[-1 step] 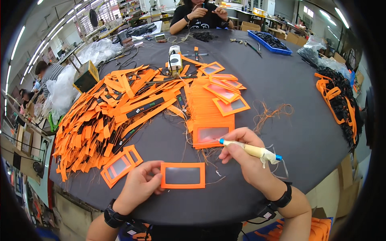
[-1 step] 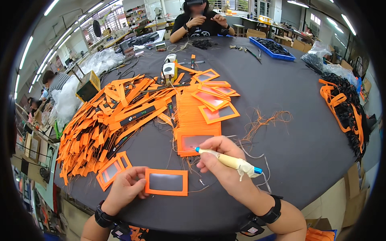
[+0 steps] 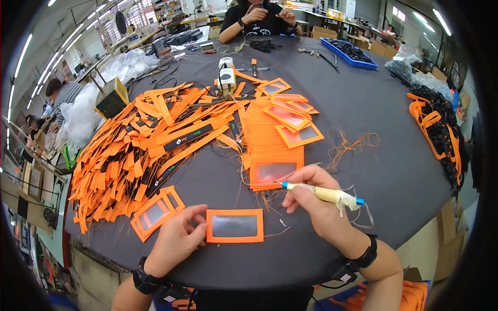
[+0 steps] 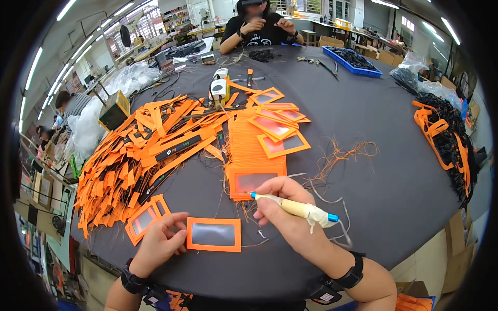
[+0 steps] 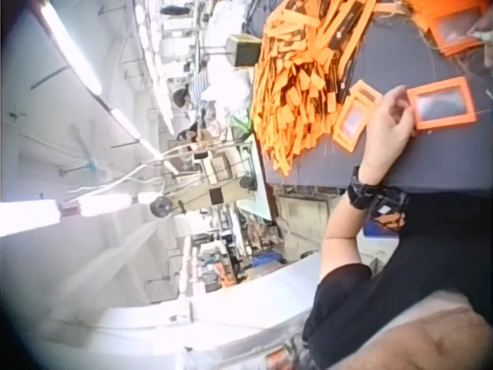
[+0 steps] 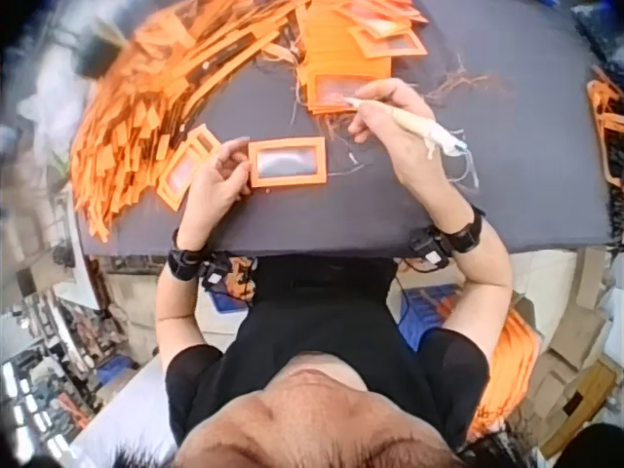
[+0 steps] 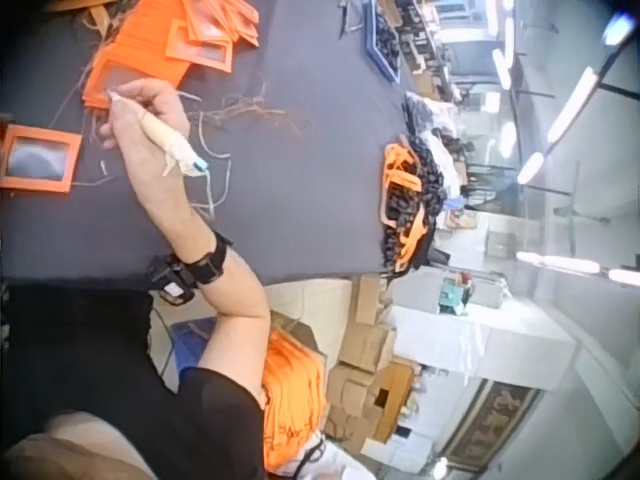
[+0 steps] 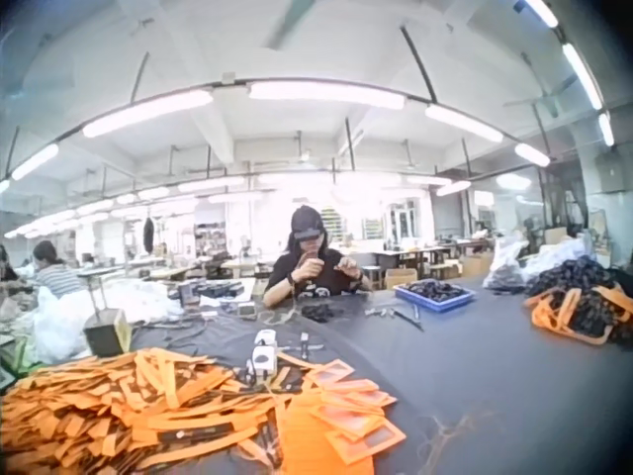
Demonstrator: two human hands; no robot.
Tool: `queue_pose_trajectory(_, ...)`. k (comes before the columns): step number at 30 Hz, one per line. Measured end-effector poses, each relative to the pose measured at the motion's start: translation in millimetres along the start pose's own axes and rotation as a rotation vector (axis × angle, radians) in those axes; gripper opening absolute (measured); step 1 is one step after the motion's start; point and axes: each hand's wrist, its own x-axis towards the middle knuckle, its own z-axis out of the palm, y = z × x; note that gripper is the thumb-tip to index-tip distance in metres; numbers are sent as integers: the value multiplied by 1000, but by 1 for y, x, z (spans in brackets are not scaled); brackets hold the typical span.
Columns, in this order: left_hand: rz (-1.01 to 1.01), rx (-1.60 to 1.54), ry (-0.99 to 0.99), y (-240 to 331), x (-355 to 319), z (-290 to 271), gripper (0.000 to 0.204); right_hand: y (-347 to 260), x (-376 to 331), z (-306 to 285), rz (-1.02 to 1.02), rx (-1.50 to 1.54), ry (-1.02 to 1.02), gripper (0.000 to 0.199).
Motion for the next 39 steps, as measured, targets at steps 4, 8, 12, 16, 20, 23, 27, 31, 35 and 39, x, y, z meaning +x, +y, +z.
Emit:
queue_pose_trajectory(4,396,620,197,13,-9,3,25,7,-1,2,39,42,18,14)
queue_pose_trajectory(8,675,667,-82,30,3,37,24,9,2,-6,37,179,109,17)
queue_pose_trajectory(12,700,748,-242,45,13,64,22,7,9,-12,43,259,174,18)
queue_pose_trajectory(16,720,759,-274,38,22,73,17,11,9,-15,92,322,161,19)
queue_pose_trajectory(20,628,544,-251,35,24,62,11,11,4,-12,150,285,61,19)
queue_pose_trajectory(23,512,378,-269,31,27,49,5,12,0,-10,192,173,-141,17)
queue_pose_trajectory(27,460,266,-303,24,28,45,4,16,-7,0,195,-71,-331,15)
queue_pose_trajectory(31,415,206,-297,20,29,45,4,22,-5,-1,124,-201,-355,16)
queue_pose_trajectory(35,428,205,-292,18,30,45,4,16,-3,1,71,-369,-393,17)
queue_pose_trajectory(39,417,199,-287,15,30,44,4,18,-3,3,32,-416,-389,18)
